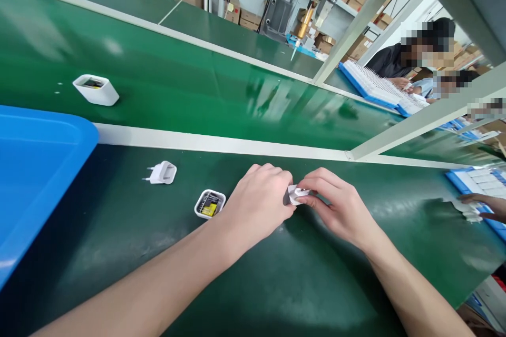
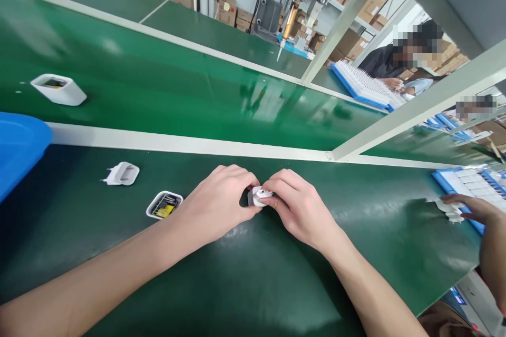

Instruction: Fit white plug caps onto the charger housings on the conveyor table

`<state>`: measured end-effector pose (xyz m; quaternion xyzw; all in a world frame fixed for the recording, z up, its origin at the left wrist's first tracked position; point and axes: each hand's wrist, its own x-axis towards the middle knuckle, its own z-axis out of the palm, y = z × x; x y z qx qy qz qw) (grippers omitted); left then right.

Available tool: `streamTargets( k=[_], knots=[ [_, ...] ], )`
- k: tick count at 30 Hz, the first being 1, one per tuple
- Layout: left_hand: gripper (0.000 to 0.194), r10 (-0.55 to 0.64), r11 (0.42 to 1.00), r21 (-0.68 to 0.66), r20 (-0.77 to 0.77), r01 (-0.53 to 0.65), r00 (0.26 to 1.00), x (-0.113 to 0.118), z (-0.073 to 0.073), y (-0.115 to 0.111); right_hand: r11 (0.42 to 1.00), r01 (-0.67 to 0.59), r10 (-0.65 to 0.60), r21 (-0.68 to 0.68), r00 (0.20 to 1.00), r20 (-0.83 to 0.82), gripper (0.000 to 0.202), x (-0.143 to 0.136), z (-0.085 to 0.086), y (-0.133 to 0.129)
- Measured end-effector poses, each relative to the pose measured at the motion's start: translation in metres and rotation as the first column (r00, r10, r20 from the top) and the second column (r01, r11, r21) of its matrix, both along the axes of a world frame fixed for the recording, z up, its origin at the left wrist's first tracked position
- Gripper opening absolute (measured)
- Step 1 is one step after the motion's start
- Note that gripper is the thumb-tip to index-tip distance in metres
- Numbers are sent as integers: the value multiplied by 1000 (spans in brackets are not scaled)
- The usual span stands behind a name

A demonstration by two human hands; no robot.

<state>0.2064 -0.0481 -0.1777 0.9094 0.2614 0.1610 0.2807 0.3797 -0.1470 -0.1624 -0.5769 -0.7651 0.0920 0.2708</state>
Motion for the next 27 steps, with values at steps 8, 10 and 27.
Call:
streamTargets(
  k=[8,10,27],
  knots=[
    [3,11,1000,16,-1,-11,1000,0,-2,-2,1000,16,-15,-13,999,33,11,1,4,-1],
    [3,14,1000,19,3,-14,1000,0,-2,-2,1000,17,-15,-25,999,51,11,1,4,0],
    [12,11,1000,15,-6,-11,1000,3,-2,-1,995,83,-89,52,990,112,12,-7,-12,-4]
  ],
)
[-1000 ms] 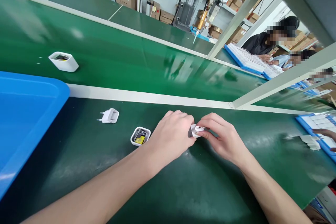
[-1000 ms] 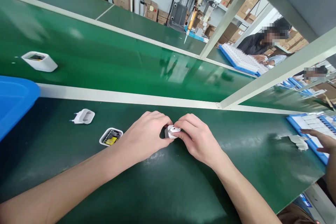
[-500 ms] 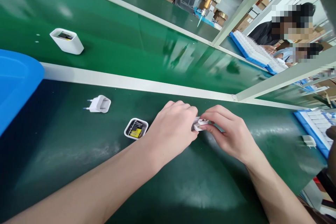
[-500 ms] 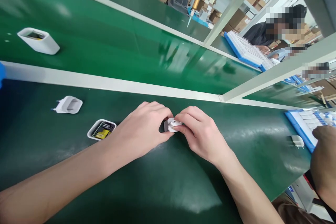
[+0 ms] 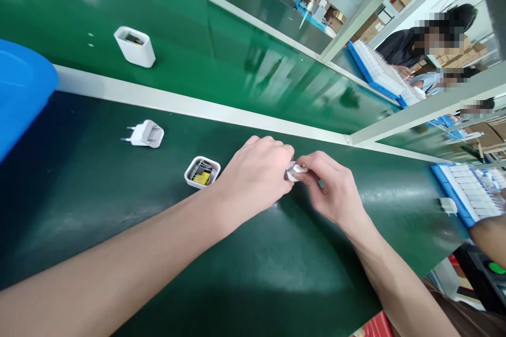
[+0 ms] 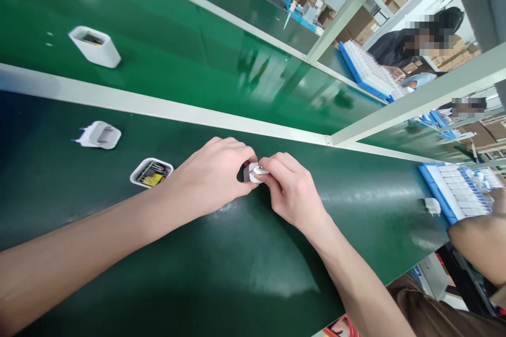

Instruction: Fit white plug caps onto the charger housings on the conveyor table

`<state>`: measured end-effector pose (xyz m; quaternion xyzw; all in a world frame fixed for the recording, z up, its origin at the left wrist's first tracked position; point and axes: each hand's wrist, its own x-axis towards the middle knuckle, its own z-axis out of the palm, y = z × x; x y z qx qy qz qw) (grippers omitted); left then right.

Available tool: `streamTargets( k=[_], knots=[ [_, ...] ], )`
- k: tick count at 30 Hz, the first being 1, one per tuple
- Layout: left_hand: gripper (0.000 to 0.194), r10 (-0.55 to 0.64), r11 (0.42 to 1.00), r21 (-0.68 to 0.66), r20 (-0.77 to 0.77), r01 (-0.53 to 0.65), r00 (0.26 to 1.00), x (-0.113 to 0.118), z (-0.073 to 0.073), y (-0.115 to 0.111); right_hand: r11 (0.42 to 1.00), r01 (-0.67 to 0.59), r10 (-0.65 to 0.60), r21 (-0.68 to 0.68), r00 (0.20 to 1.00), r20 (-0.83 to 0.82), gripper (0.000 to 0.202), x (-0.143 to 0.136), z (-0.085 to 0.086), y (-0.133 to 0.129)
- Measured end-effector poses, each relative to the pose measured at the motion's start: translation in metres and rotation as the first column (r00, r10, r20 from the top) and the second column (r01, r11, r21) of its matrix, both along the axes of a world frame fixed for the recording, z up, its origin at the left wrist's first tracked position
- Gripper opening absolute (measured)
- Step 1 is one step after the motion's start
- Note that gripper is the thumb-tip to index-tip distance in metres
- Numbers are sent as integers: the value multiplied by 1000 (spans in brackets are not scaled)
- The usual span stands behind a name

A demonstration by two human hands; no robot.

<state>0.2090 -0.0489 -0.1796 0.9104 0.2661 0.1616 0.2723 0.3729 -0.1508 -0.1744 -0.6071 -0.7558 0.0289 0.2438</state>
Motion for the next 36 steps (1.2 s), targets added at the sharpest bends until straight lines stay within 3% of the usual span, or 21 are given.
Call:
streamTargets(
  k=[9,12,15,18,21,25,29,32,36],
  knots=[
    [19,-8,1000,-7,-77,7,997,-4,14,-2,972,-77,10,-221,957,-289,12,7,24,7],
    [21,-7,1000,22,-80,8,997,-5,15,-3,987,-53,-5,-154,936,-353,16,6,19,6],
    [23,18,1000,17,-70,-17,997,-5,13,-3,999,20,-38,-46,894,-446,22,7,2,4],
    [22,43,999,-13,-71,-44,997,-5,11,-2,986,159,-91,59,789,-607,26,13,-12,6],
    [18,50,998,-41,-76,-53,996,-5,12,-3,973,222,-105,56,650,-753,26,23,-16,10],
    [12,18,999,32,-98,-15,995,-5,15,-8,990,130,-118,-60,499,-858,22,35,-17,10],
    [22,-39,987,148,-135,59,990,-4,17,-10,986,-62,-116,-156,420,-900,30,35,-17,-3],
    [26,-73,993,70,-223,91,972,-4,19,-10,987,-98,-69,-128,460,-885,24,33,-11,-12],
    [35,-22,1000,11,-344,27,939,-2,25,-13,1000,13,-12,-4,718,-695,8,28,-3,-18]
  ],
)
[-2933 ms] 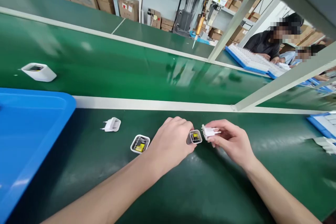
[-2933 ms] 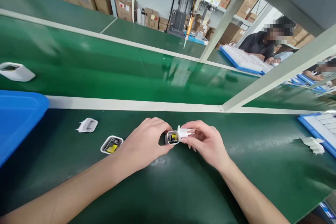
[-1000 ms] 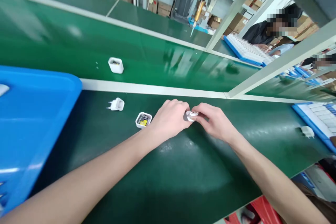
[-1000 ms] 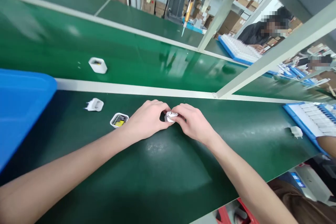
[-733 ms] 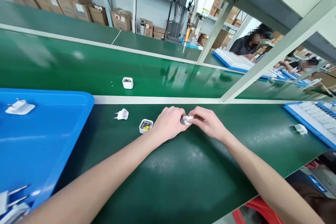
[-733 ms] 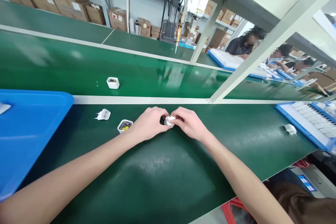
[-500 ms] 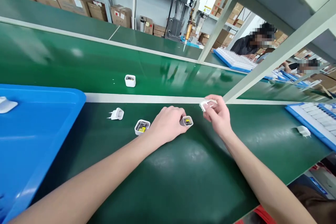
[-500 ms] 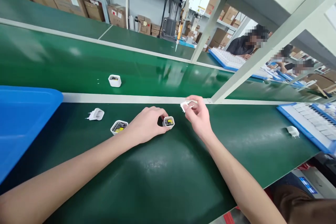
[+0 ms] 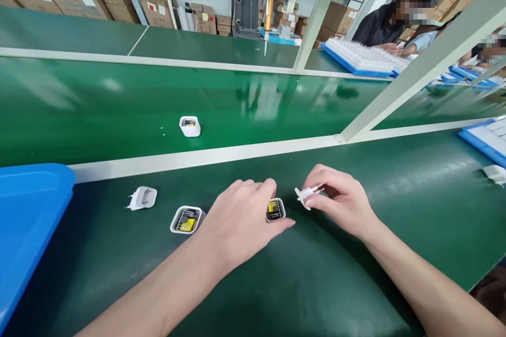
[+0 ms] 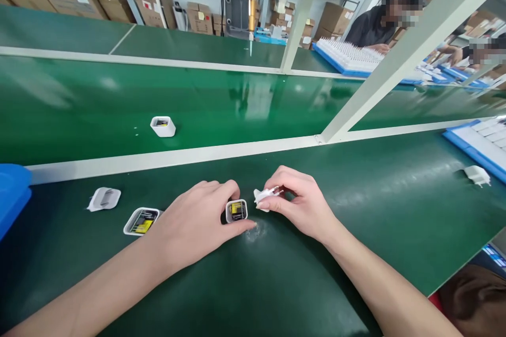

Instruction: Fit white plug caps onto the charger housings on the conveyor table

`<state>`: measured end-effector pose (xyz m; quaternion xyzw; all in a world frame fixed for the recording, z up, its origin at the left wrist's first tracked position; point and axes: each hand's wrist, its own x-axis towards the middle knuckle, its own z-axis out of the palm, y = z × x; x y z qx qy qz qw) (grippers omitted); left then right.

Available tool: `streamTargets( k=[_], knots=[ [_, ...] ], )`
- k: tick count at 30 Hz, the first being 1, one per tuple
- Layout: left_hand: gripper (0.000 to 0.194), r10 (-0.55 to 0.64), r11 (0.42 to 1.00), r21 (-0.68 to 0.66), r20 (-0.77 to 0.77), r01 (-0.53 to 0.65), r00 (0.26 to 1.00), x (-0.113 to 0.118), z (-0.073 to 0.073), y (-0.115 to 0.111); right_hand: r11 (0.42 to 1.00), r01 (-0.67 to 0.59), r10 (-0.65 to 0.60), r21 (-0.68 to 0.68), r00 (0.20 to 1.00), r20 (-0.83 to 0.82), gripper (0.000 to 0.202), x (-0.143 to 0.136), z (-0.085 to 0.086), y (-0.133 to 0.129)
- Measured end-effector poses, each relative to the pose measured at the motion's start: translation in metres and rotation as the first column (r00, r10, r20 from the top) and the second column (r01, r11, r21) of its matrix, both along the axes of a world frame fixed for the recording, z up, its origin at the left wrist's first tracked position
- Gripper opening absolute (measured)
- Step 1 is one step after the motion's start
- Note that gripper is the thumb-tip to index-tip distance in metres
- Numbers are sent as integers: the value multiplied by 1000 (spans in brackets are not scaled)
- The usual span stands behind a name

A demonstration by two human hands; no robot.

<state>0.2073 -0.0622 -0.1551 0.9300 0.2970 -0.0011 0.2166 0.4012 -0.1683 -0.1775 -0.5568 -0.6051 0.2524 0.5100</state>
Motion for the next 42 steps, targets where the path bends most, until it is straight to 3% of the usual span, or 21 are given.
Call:
streamTargets(
  k=[3,7,12,15,19,23,28,42],
  knots=[
    [28,39,999,24,-70,-37,997,3,2,-7,1000,-3,1,12,989,148,6,-5,3,-3],
    [36,9,1000,2,-84,-9,996,4,2,-13,1000,-19,17,6,967,256,6,-11,4,-7],
    [22,-80,997,4,43,80,996,-3,-1,-6,999,-50,42,16,945,323,10,-14,5,-9],
    [12,-173,980,-66,175,187,969,-9,-5,2,992,-100,52,78,881,471,13,-13,5,-10],
    [23,-131,955,-230,247,190,960,-14,-14,6,989,-101,8,106,759,651,18,-12,6,-11],
    [32,-44,931,-345,230,123,972,-15,-19,4,991,-117,53,59,768,639,15,-13,4,-10],
    [27,-9,904,-415,222,103,975,-10,-19,-1,992,-107,51,60,804,592,15,-15,1,-9],
    [24,-32,927,-360,199,103,980,-5,-18,-5,998,-64,55,-11,736,675,11,-26,12,-15]
  ],
)
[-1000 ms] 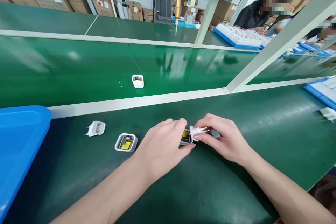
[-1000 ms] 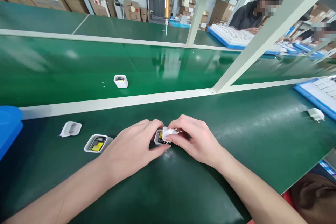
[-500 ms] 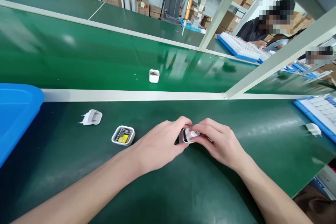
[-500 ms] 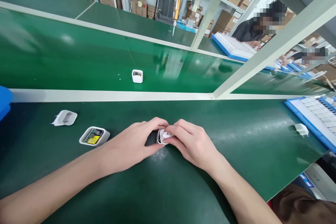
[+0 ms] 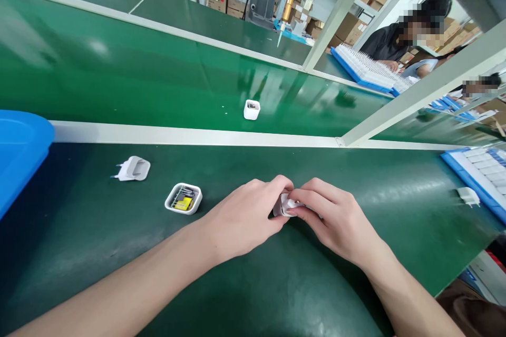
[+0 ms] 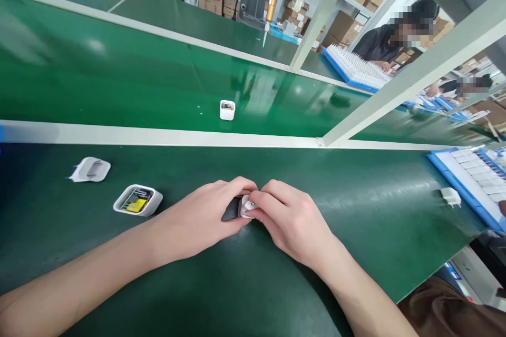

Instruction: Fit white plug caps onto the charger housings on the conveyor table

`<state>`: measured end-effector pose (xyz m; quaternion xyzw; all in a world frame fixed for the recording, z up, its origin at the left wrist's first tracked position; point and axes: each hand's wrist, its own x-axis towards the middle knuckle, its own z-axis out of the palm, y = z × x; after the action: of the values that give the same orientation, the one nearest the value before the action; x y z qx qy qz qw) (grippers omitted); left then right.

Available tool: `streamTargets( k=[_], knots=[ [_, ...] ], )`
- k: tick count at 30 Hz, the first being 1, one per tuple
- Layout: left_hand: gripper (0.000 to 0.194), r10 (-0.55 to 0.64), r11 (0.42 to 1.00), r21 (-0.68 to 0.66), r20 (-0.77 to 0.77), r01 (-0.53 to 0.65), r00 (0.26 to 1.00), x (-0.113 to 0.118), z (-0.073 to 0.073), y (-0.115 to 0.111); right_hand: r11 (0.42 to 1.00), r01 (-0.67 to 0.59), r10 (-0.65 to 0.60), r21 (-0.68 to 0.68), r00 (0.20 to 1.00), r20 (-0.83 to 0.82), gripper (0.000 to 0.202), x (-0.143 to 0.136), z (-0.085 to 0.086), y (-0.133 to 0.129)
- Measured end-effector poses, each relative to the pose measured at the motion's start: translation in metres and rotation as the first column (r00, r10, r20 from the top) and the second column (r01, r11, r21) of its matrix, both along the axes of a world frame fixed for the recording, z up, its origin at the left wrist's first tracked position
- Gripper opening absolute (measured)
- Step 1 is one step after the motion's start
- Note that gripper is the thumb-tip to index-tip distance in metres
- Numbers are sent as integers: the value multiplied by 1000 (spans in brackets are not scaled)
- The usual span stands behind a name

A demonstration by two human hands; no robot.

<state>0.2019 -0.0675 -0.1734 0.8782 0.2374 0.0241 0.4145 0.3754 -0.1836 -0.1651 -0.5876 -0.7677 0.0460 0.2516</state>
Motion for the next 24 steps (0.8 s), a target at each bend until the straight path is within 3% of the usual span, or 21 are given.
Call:
streamTargets(
  k=[10,17,24],
  knots=[
    [24,-9,1000,24,41,8,999,1,-5,0,989,136,-127,-58,982,138,17,-16,12,-4],
    [19,-23,998,58,55,20,998,0,-2,-1,985,130,-102,-110,969,226,16,-16,24,0],
    [16,-24,993,117,101,12,995,1,-9,-3,978,113,-90,-175,987,136,8,-11,22,-2]
  ],
)
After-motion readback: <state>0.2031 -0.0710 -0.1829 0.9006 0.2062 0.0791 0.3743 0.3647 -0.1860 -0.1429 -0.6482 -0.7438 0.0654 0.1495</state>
